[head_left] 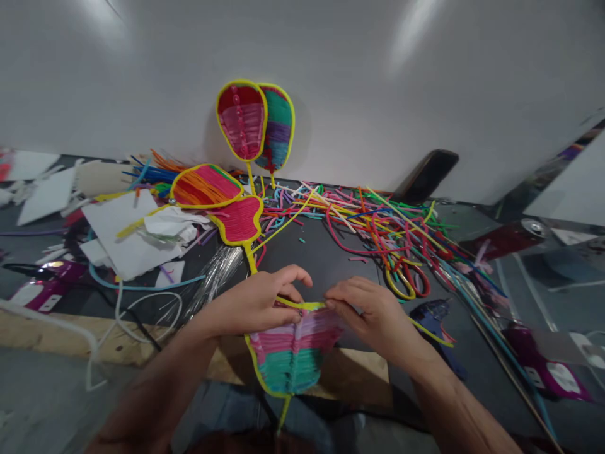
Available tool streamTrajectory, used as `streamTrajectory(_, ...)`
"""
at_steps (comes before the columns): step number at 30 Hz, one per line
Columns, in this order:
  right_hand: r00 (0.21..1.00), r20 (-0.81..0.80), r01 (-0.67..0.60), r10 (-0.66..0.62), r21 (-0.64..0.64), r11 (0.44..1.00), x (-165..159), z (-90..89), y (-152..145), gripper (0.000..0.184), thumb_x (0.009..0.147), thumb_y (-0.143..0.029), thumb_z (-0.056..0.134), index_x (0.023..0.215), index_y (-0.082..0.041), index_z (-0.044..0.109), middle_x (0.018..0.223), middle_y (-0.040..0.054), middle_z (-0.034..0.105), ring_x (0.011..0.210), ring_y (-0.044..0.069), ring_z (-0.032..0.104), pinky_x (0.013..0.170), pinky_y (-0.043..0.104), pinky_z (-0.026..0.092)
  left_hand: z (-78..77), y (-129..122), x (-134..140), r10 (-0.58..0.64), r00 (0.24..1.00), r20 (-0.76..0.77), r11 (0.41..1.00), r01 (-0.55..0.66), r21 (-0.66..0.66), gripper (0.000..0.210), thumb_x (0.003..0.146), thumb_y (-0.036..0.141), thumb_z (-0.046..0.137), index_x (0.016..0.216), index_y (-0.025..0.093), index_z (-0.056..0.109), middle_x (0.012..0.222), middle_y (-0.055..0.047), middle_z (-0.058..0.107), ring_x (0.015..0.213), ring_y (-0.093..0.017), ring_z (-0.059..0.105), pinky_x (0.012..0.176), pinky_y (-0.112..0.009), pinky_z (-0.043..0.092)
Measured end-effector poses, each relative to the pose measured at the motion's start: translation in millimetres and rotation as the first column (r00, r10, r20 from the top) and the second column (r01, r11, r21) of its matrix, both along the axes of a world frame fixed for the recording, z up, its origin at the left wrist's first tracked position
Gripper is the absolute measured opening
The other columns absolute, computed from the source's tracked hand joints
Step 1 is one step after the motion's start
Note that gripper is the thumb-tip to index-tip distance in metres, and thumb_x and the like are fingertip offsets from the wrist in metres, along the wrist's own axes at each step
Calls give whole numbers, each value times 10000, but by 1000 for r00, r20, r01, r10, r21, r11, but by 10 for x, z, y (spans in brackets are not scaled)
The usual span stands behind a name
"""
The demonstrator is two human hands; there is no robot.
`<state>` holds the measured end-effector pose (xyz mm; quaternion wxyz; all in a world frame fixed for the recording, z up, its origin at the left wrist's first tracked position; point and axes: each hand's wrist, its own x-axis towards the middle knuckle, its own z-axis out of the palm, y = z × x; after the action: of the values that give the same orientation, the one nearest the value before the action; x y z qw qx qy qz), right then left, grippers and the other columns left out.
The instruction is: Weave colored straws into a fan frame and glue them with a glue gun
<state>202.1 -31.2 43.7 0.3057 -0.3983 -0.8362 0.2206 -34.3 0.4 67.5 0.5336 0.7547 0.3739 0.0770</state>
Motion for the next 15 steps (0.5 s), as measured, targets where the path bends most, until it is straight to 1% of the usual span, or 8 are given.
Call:
streamTrajectory(2, 1000, 1, -11, 11, 5, 1000, 15, 15, 0, 88, 909, -195, 579, 913, -204, 667, 830, 23, 709, 778, 146, 637, 719, 260, 492, -7, -41, 6, 11, 1000, -7, 998, -10, 56, 340, 821, 203, 606, 1128, 225, 461, 915, 3, 728, 840, -159, 683, 719, -220, 462)
streamTrajectory(5, 999, 24, -44, 43, 30, 999, 40, 53, 1, 106, 918, -202, 564, 931, -208, 669, 853, 31, 702, 795, 152, 622, 723, 270, 495, -24, -94, 8, 19, 1000, -12, 987, -17, 161, 343, 827, 199, 606, 1143, 232, 474, 1011, -16, 700, 922, -165, 674, 756, -223, 474)
streamTrajectory(7, 994, 74, -82, 77, 72, 994, 54, 87, 3, 151, 934, -175, 521, 950, -198, 669, 869, 44, 696, 800, 159, 603, 719, 284, 491, -27, -115, 8, 13, 1000, -26, 965, -5, 264, 323, 834, 201, 602, 1135, 228, 489, 1044, -25, 677, 945, -171, 660, 786, -240, 473)
streamTrajectory(9, 983, 141, -130, 113, 118, 984, 62, 121, 6, 178, 933, -132, 494, 959, -174, 665, 869, 59, 687, 793, 168, 581, 712, 298, 481, -21, -123, 9, -1, 999, -38, 941, 14, 339, 288, 846, 195, 585, 1120, 221, 501, 1028, -24, 665, 929, -169, 652, 789, -249, 469)
streamTrajectory(12, 966, 218, -179, 141, 169, 969, 67, 161, 7, 176, 914, -89, 500, 954, -157, 657, 859, 65, 671, 781, 174, 546, 703, 301, 464, -7, -120, 16, -13, 999, -34, 929, 25, 369, 243, 857, 180, 574, 1090, 211, 513, 995, -12, 659, 897, -152, 642, 767, -232, 459)
streamTrajectory(15, 959, 253, -188, 130, 221, 957, 67, 170, 2, 183, 915, -89, 489, 936, -160, 656, 859, 67, 664, 757, 177, 513, 687, 303, 450, -6, -112, 22, -9, 1000, -27, 924, 18, 382, 175, 864, 183, 583, 1032, 206, 542, 957, 4, 661, 863, -136, 631, 751, -213, 443)
